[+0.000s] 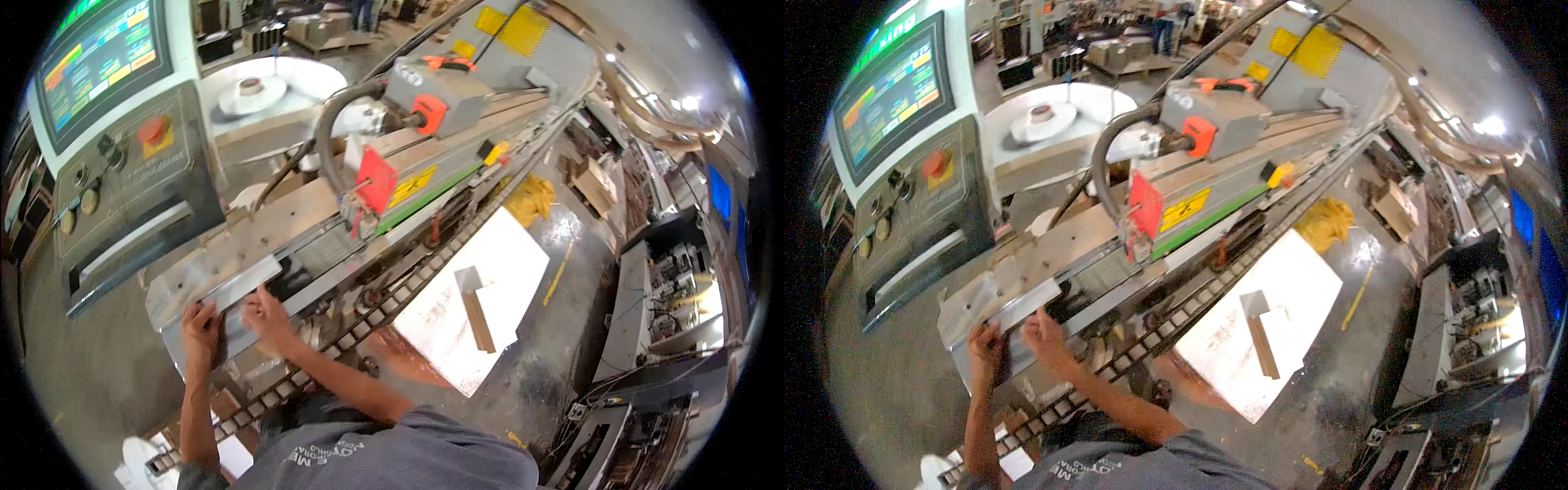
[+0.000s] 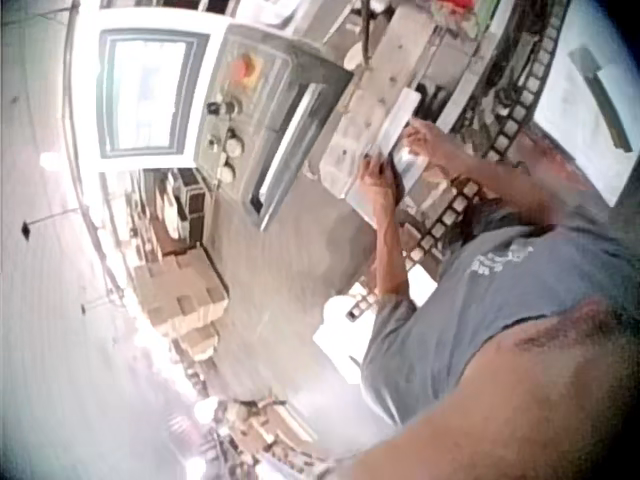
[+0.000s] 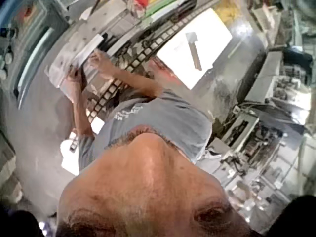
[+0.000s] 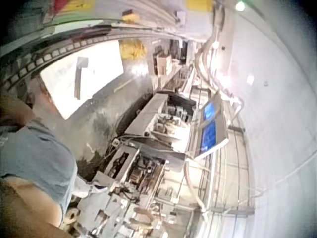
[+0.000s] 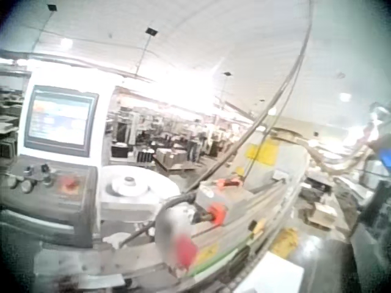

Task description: The person feeds rectangular boards into an edge banding machine, retrieves a stack of boards from a pallet, and continues feeding them one by one into the machine.

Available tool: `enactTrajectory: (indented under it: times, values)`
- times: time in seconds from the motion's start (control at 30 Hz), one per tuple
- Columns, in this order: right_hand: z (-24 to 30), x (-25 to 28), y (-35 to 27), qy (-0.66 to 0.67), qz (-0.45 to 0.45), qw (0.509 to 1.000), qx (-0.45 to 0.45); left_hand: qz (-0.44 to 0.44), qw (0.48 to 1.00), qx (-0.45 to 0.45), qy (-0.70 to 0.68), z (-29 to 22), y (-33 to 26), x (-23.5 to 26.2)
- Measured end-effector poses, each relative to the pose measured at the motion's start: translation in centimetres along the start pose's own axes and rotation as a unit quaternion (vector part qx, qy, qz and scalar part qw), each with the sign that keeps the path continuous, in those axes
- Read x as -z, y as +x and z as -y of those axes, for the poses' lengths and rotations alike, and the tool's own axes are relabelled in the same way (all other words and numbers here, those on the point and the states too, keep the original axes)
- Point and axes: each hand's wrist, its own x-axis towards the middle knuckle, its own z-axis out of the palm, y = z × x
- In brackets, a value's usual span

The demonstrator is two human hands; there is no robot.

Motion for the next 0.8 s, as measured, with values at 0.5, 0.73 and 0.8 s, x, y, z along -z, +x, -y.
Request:
enactTrajectory:
  times: [0.5, 0.73, 0.8]
  values:
    - [5.7, 11.1, 4.1, 0.003, -0.082, 0.995, -0.052, 0.015, 0.999, 0.036, -0.014, -7.1, 5.7, -8.2]
    - [7.0, 16.9, 5.0, 0.021, -0.132, 0.989, -0.065, -0.009, 0.999, -0.029, 0.019, -10.5, 8.3, -13.6]
    - [8.1, 18.2, 4.4, 0.042, -0.16, 0.982, -0.087, 0.006, 1.0, -0.019, 0.008, -11.5, 9.3, -15.3]
